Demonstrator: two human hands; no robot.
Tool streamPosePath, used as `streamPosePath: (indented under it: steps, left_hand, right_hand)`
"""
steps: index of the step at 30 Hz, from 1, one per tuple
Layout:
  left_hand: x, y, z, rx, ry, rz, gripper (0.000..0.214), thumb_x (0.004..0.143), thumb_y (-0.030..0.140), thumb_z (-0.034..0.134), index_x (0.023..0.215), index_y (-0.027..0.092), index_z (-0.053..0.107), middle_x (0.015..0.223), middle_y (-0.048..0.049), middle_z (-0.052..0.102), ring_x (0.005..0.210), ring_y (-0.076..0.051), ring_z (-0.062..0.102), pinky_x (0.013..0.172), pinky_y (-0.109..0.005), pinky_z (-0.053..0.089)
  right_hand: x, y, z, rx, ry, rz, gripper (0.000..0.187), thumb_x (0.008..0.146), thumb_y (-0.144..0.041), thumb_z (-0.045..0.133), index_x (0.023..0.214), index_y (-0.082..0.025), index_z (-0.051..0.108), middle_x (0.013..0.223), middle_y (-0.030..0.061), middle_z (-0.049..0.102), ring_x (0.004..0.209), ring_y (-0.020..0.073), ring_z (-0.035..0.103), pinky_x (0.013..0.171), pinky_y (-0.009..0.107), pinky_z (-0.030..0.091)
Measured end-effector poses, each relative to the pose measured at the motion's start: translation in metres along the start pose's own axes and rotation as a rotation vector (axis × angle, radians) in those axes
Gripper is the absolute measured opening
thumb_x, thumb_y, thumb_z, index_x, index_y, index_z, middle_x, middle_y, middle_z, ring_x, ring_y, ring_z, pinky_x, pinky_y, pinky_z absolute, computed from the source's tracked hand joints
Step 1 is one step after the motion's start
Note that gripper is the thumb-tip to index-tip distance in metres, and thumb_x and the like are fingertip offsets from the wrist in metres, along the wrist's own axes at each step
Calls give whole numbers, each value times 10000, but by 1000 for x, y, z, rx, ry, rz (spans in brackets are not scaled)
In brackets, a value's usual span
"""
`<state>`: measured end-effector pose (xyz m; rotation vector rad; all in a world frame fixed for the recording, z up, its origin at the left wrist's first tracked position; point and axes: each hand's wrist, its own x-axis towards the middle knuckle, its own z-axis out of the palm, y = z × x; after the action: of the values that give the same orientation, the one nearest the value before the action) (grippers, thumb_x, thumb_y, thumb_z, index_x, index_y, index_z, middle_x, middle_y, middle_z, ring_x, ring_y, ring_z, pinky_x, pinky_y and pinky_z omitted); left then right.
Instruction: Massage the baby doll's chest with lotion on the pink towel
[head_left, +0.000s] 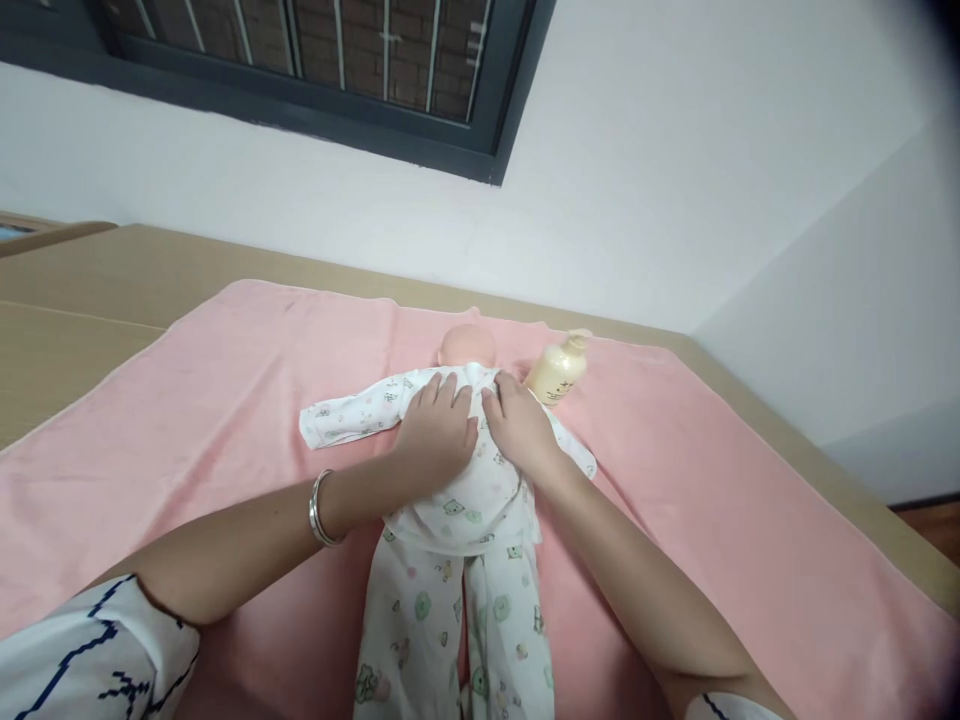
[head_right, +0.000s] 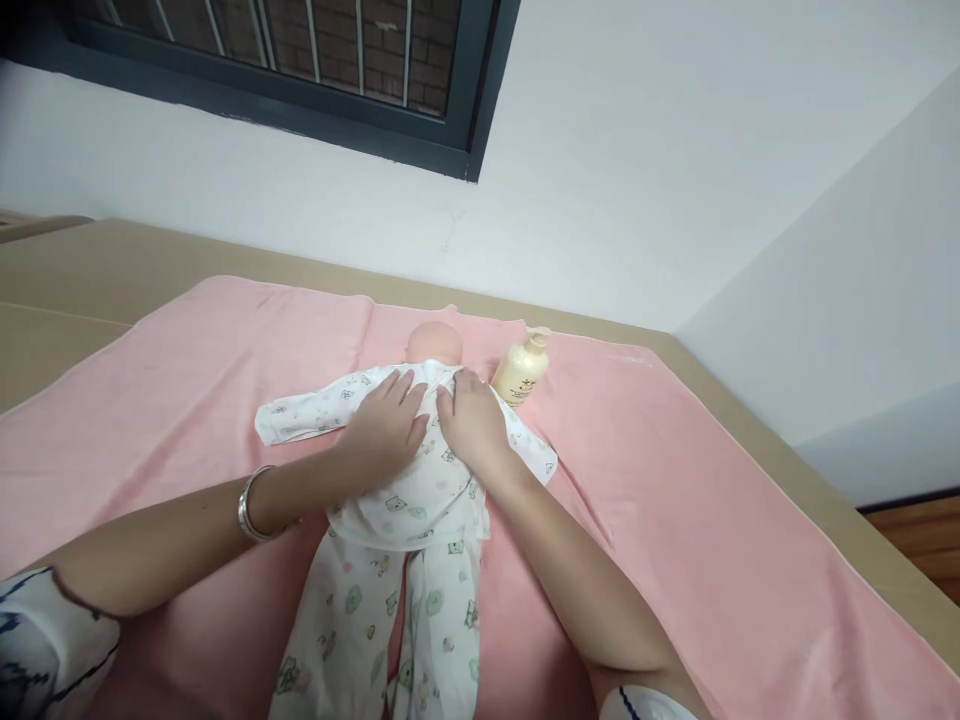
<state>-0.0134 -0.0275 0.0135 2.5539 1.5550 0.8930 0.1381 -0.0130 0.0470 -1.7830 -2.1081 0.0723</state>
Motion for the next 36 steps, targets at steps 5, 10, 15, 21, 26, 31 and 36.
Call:
streamPosePath:
  steps: [5, 10, 15, 21, 26, 31, 36]
  left_hand:
    - [32, -35, -9, -162, -115, -73, 382, 993, 324, 359, 1247, 155, 588, 1276, -145, 650, 1231, -291, 574, 1073, -469, 448]
    - [23, -26, -4, -47, -93, -116, 448, 1009, 316, 334, 1326, 82, 547, 1330, -214, 611, 1287, -342, 545, 1085, -510, 427]
    - [-1, 2, -2, 32, -7, 24, 462, 976, 237, 385, 1385, 60, 510, 1504, -231, 472, 1443, -366, 387, 1171, -526, 339]
    - [31, -33, -9, -146, -125, -119, 376, 1011, 330, 342, 1161, 128, 620, 1221, -161, 676, 1181, -295, 615, 1041, -466, 484]
    - [26, -34, 4, -86, -29, -120, 437, 1008, 328, 335, 1316, 99, 545, 1358, -195, 600, 1309, -312, 531, 1120, -492, 414]
    - [9, -22, 17, -66, 63, -104, 494, 998, 339, 349, 1401, 91, 490, 1465, -197, 518, 1401, -343, 432, 1167, -528, 358]
    - [10, -25, 18, -84, 74, -111, 493, 997, 335, 347, 1398, 92, 499, 1464, -191, 523, 1404, -336, 434, 1180, -523, 348]
  right_hand:
    - [-33, -31, -1, -170, -1, -192, 426, 947, -143, 352, 1301, -18, 554, 1414, 251, 567, 1369, 317, 488, 1173, 439, 340]
    - [-16, -16, -3, 5, -2, -128, 405, 1012, -259, 332, 1306, -103, 562, 1399, 184, 597, 1314, 292, 541, 1103, 432, 421]
    - [10, 9, 0, 92, -45, -35, 407, 1037, -322, 302, 1210, -106, 601, 1263, 180, 670, 1187, 299, 616, 1022, 446, 477]
    - [-36, -34, -2, -121, -54, -151, 511, 1005, -250, 343, 1399, 32, 505, 1492, 268, 485, 1449, 343, 401, 1212, 480, 295]
    - [-26, -26, -5, 18, -96, -134, 496, 1028, -336, 349, 1403, -71, 536, 1531, 196, 471, 1469, 307, 380, 1201, 471, 324]
    - [6, 7, 11, 108, -31, -73, 484, 1032, -376, 349, 1360, -81, 547, 1513, 219, 481, 1441, 309, 411, 1204, 519, 278]
    - [4, 8, 18, 111, 6, -84, 478, 1031, -367, 344, 1370, -93, 538, 1517, 205, 480, 1438, 300, 410, 1214, 522, 247]
